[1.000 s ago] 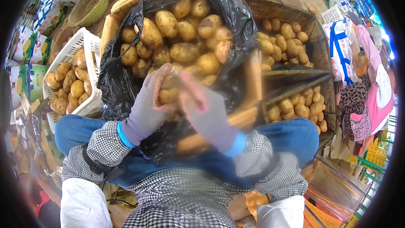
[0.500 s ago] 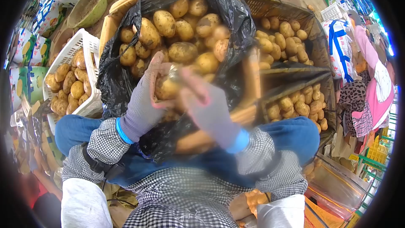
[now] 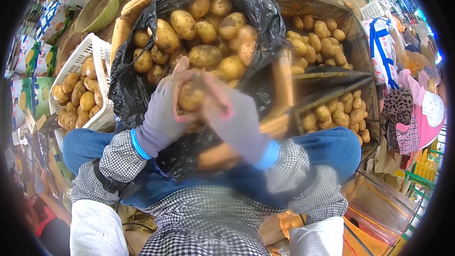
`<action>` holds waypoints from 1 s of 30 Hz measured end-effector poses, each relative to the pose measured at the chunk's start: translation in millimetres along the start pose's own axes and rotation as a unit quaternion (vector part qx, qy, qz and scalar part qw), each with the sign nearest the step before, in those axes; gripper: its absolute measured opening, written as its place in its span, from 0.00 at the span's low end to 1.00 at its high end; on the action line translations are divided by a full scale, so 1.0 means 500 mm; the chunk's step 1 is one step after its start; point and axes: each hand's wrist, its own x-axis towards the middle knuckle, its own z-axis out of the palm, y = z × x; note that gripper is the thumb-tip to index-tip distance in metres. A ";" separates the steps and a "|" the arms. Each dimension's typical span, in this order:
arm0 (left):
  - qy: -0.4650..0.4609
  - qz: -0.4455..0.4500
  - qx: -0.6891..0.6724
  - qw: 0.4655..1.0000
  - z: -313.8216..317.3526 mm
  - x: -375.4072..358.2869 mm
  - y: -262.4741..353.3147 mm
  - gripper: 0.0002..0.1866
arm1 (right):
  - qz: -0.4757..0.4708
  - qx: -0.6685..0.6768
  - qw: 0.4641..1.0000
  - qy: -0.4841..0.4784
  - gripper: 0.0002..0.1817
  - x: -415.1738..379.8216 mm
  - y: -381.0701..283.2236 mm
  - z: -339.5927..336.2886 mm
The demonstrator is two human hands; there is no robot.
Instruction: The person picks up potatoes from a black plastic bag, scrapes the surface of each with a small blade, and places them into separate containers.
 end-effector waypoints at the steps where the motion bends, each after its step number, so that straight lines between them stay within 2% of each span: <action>1: -0.002 -0.001 -0.002 1.000 0.000 0.001 0.000 0.41 | -0.004 -0.002 1.000 0.002 0.23 -0.006 0.003 0.006; 2: -0.003 -0.004 -0.003 1.000 0.000 0.002 0.000 0.40 | -0.009 -0.003 1.000 0.002 0.23 -0.009 0.007 0.009; 4: -0.012 -0.011 -0.008 1.000 -0.001 0.000 0.000 0.39 | -0.108 -0.050 0.993 0.011 0.23 -0.003 0.028 0.012; 6: -0.026 -0.016 -0.017 0.999 -0.002 0.000 -0.002 0.40 | -0.110 -0.053 0.992 0.008 0.22 -0.001 0.022 0.013; 8: -0.028 -0.021 -0.015 0.999 0.001 -0.002 -0.012 0.41 | -0.016 -0.018 1.000 -0.015 0.22 -0.004 -0.013 0.005; 11: -0.021 -0.008 -0.001 1.000 0.001 0.003 -0.013 0.43 | -0.242 -0.159 0.955 -0.059 0.21 -0.026 0.027 0.028; 12: -0.020 0.000 0.007 1.000 -0.002 0.005 -0.012 0.43 | -0.235 -0.157 0.959 -0.033 0.21 -0.023 0.026 0.026; 14: 0.005 -0.026 -0.079 0.997 0.009 0.000 -0.022 0.43 | -0.220 -0.155 0.963 0.021 0.21 -0.011 0.019 0.010; 17: 0.026 -0.092 -0.207 0.974 -0.004 0.008 -0.016 0.41 | -0.092 0.067 0.991 0.072 0.23 0.028 0.017 -0.031; 18: 0.026 -0.120 -0.249 0.961 -0.014 0.012 -0.010 0.40 | -0.006 0.065 0.996 0.053 0.24 0.024 0.008 -0.052; 21: 0.001 -0.174 -0.354 0.919 -0.040 0.018 0.009 0.37 | 0.041 0.072 0.996 0.024 0.28 0.027 0.010 -0.044; 23: 0.002 -0.167 -0.374 0.912 -0.041 0.016 0.007 0.33 | 0.040 0.173 0.983 -0.044 0.33 0.019 0.009 -0.025; 26: -0.008 -0.177 -0.436 0.882 -0.042 0.012 0.001 0.27 | 0.019 0.156 0.984 -0.083 0.43 0.020 -0.012 -0.015; 29: -0.018 -0.193 -0.508 0.839 -0.049 0.011 -0.008 0.25 | 0.009 0.144 0.986 -0.087 0.42 0.026 -0.015 -0.018; 30: -0.020 -0.197 -0.531 0.824 -0.051 0.012 -0.009 0.25 | 0.042 0.177 0.978 -0.100 0.41 0.023 -0.031 -0.021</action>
